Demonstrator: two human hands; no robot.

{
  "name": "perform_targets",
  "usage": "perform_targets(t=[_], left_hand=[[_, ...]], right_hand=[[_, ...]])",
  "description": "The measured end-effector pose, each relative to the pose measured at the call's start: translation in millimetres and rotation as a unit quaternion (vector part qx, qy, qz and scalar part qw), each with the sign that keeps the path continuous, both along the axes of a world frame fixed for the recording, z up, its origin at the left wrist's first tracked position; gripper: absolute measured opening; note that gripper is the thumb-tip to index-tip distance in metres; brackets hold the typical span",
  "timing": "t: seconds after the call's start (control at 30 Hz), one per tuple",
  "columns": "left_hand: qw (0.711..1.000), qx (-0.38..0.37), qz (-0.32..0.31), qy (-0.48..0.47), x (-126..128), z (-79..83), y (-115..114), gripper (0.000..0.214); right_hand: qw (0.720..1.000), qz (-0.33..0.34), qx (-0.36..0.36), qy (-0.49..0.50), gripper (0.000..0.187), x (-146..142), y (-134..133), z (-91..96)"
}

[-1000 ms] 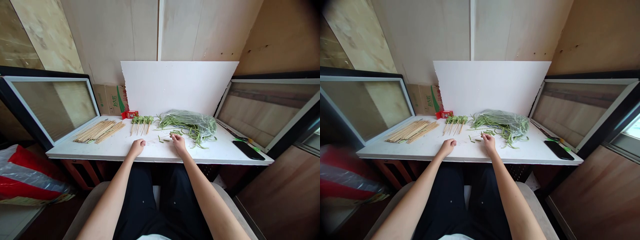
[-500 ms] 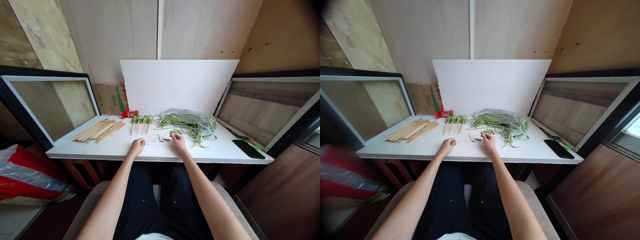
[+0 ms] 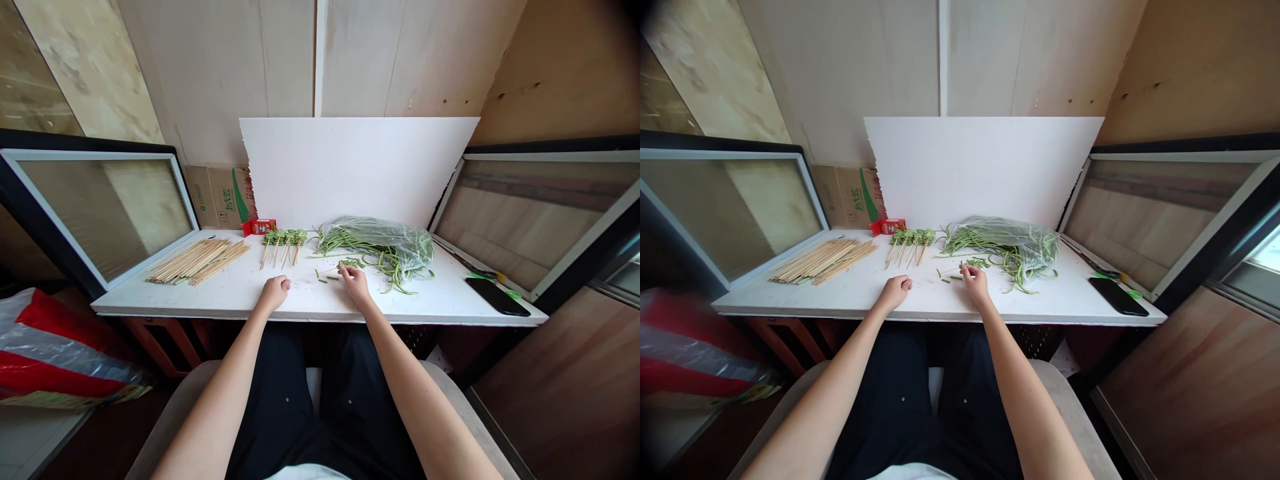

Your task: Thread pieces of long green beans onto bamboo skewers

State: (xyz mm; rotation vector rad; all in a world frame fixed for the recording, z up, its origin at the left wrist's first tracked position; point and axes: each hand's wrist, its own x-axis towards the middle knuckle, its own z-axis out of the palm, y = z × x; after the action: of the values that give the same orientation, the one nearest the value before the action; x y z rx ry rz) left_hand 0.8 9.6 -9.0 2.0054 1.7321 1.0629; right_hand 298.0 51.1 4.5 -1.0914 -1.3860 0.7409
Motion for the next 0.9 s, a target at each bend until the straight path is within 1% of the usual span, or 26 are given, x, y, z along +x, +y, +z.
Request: perform_targets(t=[0.27, 0.47, 0.73, 0.9], left_hand=[[1.000, 0.002, 0.006, 0.001, 0.4, -2.2, 1.4, 0.028], [1.000, 0.007, 0.010, 0.005, 2.0, -1.2, -0.8, 0.028], [1.000, 0.010, 0.013, 0.009, 1.9, -1.0, -1.0, 0.027], [1.000, 0.011, 0.010, 0.004, 1.8, -1.6, -0.7, 0.027]], right_hand=[[1.000, -0.008, 0.001, 0.002, 0.054, 0.6, -1.1, -0.2], [1.000, -0.010, -0.012, 0.001, 0.055, 0.2, -1.0, -1.9], [1.000, -0.007, -0.013, -0.008, 0.046, 0.2, -0.4, -4.0], [1.000, -0.005, -0.013, -0.011, 0.044, 0.4, 0.3, -4.6]])
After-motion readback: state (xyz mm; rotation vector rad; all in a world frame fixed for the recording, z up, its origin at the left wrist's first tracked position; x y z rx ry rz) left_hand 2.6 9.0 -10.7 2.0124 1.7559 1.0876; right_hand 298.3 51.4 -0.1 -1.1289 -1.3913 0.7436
